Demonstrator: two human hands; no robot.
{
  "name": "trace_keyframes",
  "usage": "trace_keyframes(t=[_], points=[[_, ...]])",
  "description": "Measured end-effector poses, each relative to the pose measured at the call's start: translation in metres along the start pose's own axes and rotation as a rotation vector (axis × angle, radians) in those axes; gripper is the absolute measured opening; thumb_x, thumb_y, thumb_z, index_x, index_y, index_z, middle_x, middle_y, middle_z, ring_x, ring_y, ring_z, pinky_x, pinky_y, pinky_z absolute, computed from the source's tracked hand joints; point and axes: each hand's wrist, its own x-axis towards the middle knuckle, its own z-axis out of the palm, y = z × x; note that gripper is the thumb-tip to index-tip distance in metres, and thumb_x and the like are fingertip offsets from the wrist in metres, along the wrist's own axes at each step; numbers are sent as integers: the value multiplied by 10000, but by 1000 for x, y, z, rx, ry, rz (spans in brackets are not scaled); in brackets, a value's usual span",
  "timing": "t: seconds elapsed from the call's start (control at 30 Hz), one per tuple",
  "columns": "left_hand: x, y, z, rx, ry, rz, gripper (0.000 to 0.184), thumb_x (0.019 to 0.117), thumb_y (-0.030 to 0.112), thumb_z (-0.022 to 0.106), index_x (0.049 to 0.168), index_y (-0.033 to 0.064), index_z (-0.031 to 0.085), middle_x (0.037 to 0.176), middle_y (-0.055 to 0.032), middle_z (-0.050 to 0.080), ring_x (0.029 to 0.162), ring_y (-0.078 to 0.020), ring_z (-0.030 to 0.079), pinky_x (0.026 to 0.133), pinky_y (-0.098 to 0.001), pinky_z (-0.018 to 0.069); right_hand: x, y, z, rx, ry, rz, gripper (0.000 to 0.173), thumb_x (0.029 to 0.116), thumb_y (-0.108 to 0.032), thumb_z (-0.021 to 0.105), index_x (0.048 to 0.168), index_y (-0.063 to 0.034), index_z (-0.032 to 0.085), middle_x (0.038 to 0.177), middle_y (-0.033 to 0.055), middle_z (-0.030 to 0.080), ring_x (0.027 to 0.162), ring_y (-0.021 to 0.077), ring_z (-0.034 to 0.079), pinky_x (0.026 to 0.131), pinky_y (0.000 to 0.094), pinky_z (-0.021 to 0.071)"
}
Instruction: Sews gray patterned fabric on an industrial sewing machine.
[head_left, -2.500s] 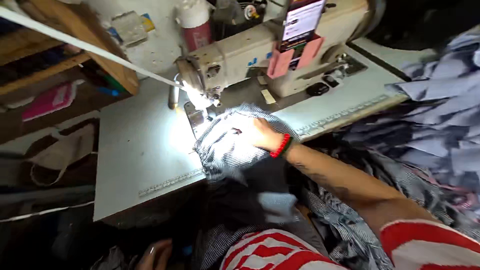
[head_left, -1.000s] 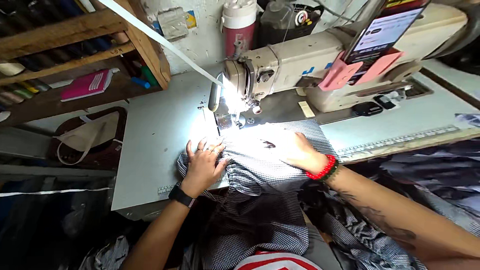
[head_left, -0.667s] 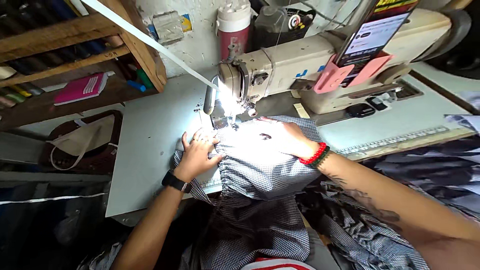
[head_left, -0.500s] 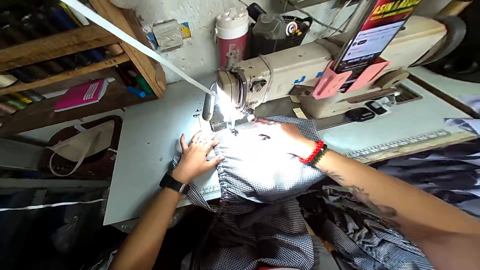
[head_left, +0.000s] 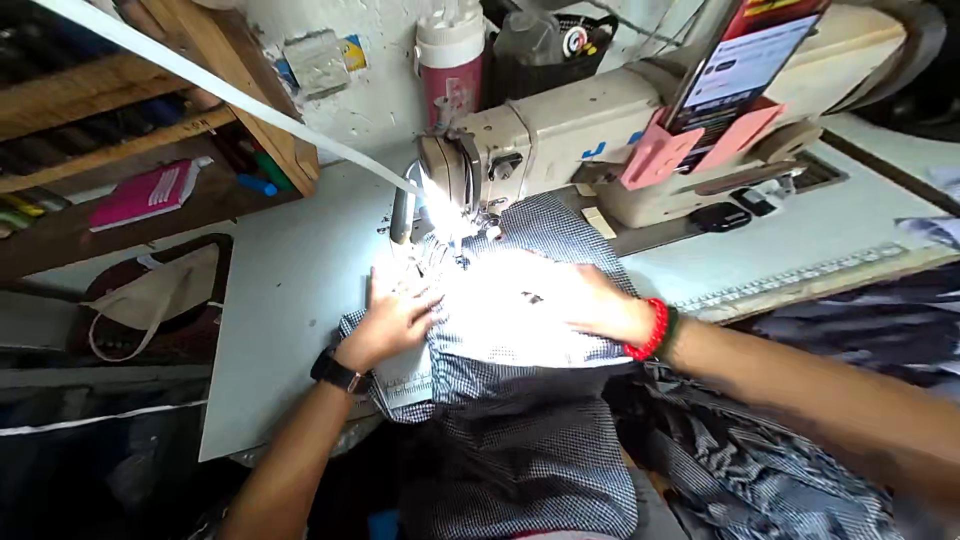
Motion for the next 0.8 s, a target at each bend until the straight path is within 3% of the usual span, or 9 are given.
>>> trace_keyframes(t=[0.1, 0.17, 0.27, 0.37, 0.5, 0.6, 0.67, 0.73, 0.8], points=[[5, -4, 3, 17, 78, 19, 383, 1002, 187, 540, 1341, 258, 705, 1567, 23, 501, 1560, -330, 243, 1134, -817, -2, 12, 17, -6, -12, -46, 63, 459, 1020, -165, 617, 1463, -279, 593, 1563, 58, 518, 1288, 362, 614, 928, 639, 528], [2, 5, 2, 8, 69, 106, 320, 983, 240, 584, 1251, 239, 759, 1510, 29, 564, 1532, -323, 309, 1174, -771, 30, -3, 4, -8, -16, 40, -2, 388, 948, -139, 669, 1333, -179, 691, 1415, 157, 622, 1041, 397, 708, 758, 630, 567], [-3, 3, 1, 1, -2, 54, 396, 1042, 315, 501, 1398, 236, 656, 1562, 40, 507, 1541, -278, 307, 1162, -788, 33, -21, 4, 3, 6, 66, -131, 141, 870, -174, 684, 980, -127, 758, 932, 150, 728, 780, 361, 713, 571, 567, 527], [0, 1, 2, 47, 39, 86, 389, 985, 227, 538, 1332, 263, 710, 1525, 69, 546, 1545, -286, 294, 1157, -797, -2, -21, 5, -4, -41, 20, -53, 389, 958, -171, 667, 1344, -127, 687, 1425, 162, 620, 1047, 409, 708, 766, 598, 576], [-1, 3, -3, -3, -34, 15, 416, 1040, 341, 495, 1406, 217, 649, 1539, 44, 534, 1534, -266, 324, 1176, -773, 22, -30, 0, 4, -51, 55, -117, 186, 895, -154, 670, 1057, -96, 739, 1029, 179, 720, 856, 384, 714, 609, 572, 548], [3, -7, 3, 60, 27, 30, 433, 1041, 272, 458, 1443, 243, 616, 1573, 56, 491, 1561, -277, 256, 1152, -801, -1, -17, 15, 1, -47, -6, 102, 557, 946, -176, 705, 1485, -190, 563, 1539, 168, 508, 1069, 440, 686, 780, 636, 562], [-2, 2, 1, 64, 8, 107, 391, 1024, 308, 506, 1364, 237, 684, 1552, 36, 519, 1552, -288, 275, 1158, -800, 10, -30, 4, 3, -39, 83, 29, 529, 927, -150, 681, 1431, -23, 577, 1584, 286, 396, 1040, 484, 683, 761, 622, 574], [-4, 4, -5, 17, -49, 60, 410, 1040, 335, 485, 1390, 217, 662, 1573, 17, 494, 1551, -294, 278, 1155, -797, 19, -36, 2, 9, -48, 156, -102, 293, 896, -198, 637, 1145, -74, 730, 1444, 235, 578, 1047, 430, 708, 704, 588, 585], [-2, -3, -1, 15, 15, 33, 406, 1035, 261, 469, 1392, 253, 662, 1554, 37, 516, 1550, -290, 282, 1163, -788, 39, -31, 15, 5, -5, 61, -13, 303, 911, -188, 691, 1198, -99, 721, 1445, 193, 586, 1076, 417, 695, 719, 621, 566]])
